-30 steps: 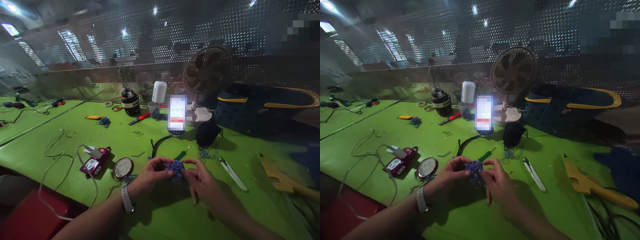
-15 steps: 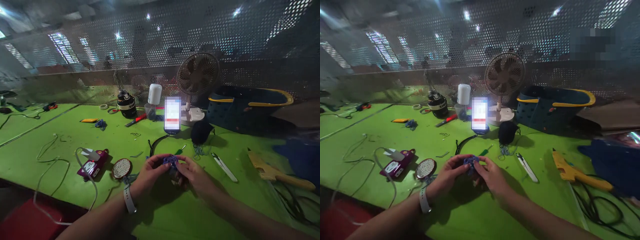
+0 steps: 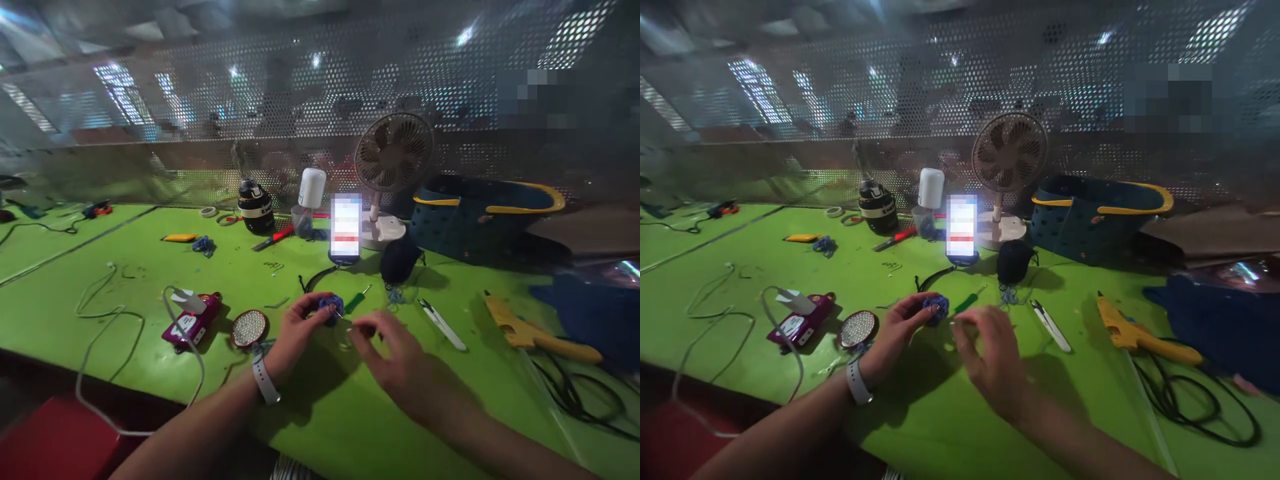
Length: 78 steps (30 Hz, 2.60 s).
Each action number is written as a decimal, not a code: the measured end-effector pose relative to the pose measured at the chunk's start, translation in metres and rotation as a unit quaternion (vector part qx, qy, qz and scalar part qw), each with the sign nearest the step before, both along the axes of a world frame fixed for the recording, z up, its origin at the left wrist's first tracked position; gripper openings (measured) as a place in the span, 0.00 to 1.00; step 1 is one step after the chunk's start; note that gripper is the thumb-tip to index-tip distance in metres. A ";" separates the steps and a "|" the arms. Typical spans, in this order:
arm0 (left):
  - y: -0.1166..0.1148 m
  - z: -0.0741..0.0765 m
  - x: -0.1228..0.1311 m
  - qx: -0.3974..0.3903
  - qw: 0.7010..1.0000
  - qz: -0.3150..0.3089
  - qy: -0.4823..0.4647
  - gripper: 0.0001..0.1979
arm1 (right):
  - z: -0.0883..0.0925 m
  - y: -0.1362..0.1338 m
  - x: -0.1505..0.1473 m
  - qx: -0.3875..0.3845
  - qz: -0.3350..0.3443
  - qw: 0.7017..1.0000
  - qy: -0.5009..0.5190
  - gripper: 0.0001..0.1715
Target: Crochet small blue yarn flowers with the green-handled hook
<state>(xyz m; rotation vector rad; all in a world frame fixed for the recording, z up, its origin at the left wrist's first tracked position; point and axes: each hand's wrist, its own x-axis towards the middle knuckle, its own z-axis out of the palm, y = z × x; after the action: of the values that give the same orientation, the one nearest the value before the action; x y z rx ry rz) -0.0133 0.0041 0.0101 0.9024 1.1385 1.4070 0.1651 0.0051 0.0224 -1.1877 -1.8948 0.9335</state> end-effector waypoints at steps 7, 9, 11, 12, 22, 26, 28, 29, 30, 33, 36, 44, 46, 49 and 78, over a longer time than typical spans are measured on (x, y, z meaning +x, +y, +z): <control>-0.005 0.001 0.006 0.018 0.999 -0.005 0.030 0.15 | -0.003 -0.002 -0.020 -0.026 0.082 0.984 -0.154 0.12; -0.004 -0.002 0.004 0.025 0.999 -0.011 0.042 0.15 | 0.006 -0.003 -0.018 -0.040 0.099 0.990 -0.097 0.12; -0.003 -0.005 0.002 0.036 0.997 -0.019 0.062 0.15 | 0.015 -0.004 -0.011 -0.078 0.106 0.991 -0.020 0.12; -0.002 -0.006 0.001 0.040 0.996 -0.028 0.074 0.14 | 0.017 -0.003 -0.006 -0.111 0.103 0.988 0.022 0.12; -0.001 -0.010 -0.002 0.057 0.982 -0.061 0.167 0.15 | 0.009 0.028 0.020 -0.489 0.124 0.817 0.280 0.18; 0.000 -0.011 -0.005 0.066 0.970 -0.085 0.218 0.13 | 0.005 0.049 0.032 -0.482 0.160 0.831 0.226 0.11; -0.001 -0.010 -0.005 0.090 0.959 -0.100 0.249 0.10 | -0.002 0.062 0.031 -0.468 0.152 0.841 0.224 0.09; -0.002 -0.008 -0.005 0.102 0.952 -0.110 0.267 0.09 | -0.005 0.068 0.027 -0.465 0.149 0.844 0.222 0.09; -0.003 -0.007 -0.004 0.111 0.944 -0.121 0.284 0.08 | -0.007 0.073 0.022 -0.463 0.147 0.846 0.218 0.09; -0.005 -0.005 -0.002 0.117 0.931 -0.142 0.316 0.07 | 0.000 0.075 0.001 -0.447 0.157 0.859 0.193 0.09; -0.003 -0.006 -0.004 0.078 0.951 -0.155 0.255 0.07 | 0.022 0.060 -0.011 -0.419 0.175 0.875 0.165 0.10; 0.005 -0.007 -0.014 -0.050 0.989 -0.127 -0.052 0.14 | 0.017 0.035 0.024 -0.377 0.162 0.911 0.048 0.13; 0.004 -0.004 -0.014 -0.065 0.982 -0.160 -0.082 0.16 | 0.004 0.035 0.029 -0.379 0.133 0.913 0.065 0.15; 0.002 0.000 -0.012 -0.078 0.978 -0.163 -0.104 0.18 | -0.005 0.033 0.030 -0.379 0.119 0.913 0.089 0.15; 0.002 -0.009 -0.011 -0.025 0.990 -0.136 0.024 0.13 | 0.015 0.019 0.012 -0.366 0.203 0.906 0.057 0.16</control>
<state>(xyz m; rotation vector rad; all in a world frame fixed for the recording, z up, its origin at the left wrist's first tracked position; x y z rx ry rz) -0.0239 0.0061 0.0008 1.0197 1.0385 1.1355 0.1768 0.0237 0.0369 -1.0969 -1.7664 2.0250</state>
